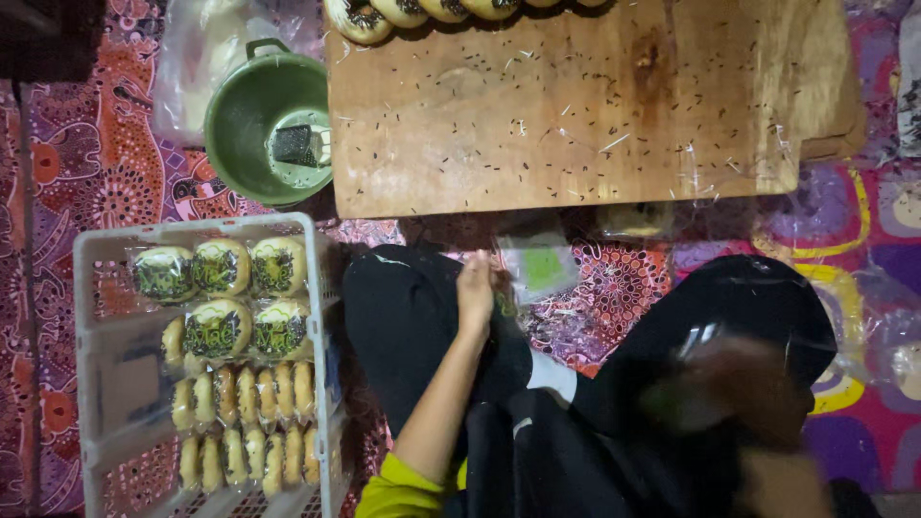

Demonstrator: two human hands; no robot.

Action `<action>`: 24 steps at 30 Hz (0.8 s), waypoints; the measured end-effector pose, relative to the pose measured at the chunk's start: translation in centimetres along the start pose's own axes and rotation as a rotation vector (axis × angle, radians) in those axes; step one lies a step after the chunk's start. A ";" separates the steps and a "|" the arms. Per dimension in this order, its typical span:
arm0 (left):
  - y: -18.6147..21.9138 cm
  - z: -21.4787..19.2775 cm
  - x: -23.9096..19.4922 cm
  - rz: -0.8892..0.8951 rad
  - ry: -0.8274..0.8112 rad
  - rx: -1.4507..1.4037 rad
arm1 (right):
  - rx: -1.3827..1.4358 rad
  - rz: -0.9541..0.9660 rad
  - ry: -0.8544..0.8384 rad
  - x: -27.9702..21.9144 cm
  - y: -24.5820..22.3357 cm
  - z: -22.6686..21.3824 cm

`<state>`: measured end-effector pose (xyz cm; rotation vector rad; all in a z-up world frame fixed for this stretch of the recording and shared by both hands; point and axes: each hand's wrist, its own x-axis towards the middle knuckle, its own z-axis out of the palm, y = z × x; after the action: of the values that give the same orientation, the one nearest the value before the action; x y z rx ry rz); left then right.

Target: The person sits on a patterned floor mat and repeatedly picks up doughnuts from a wooden board, places them into clear plastic bags, and arranges the packaged items in a white plastic crate.

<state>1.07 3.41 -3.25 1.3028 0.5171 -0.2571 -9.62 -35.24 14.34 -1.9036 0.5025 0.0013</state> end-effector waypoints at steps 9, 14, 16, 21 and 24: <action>6.9 5.7 -8.9 0.804 -0.667 1.376 | -1.013 -0.347 0.086 4.3 -2.4 -6.1; 8.3 4.1 2.0 -0.130 -0.453 1.825 | -0.528 -0.515 -0.435 8.6 -4.4 21.2; 7.1 3.5 3.2 -0.158 -0.462 1.846 | -0.864 -0.433 -0.546 12.0 -1.3 28.7; 6.2 3.5 4.2 -0.233 -0.486 1.777 | -0.577 -0.553 -0.685 16.7 3.5 33.3; 9.0 3.6 3.3 -0.199 -0.490 1.669 | -0.640 -0.439 -0.737 17.4 -0.3 30.1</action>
<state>8.78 2.65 3.35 2.6512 -0.1337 -1.3210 13.36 -14.25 -1.15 -2.3988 -0.4762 0.6152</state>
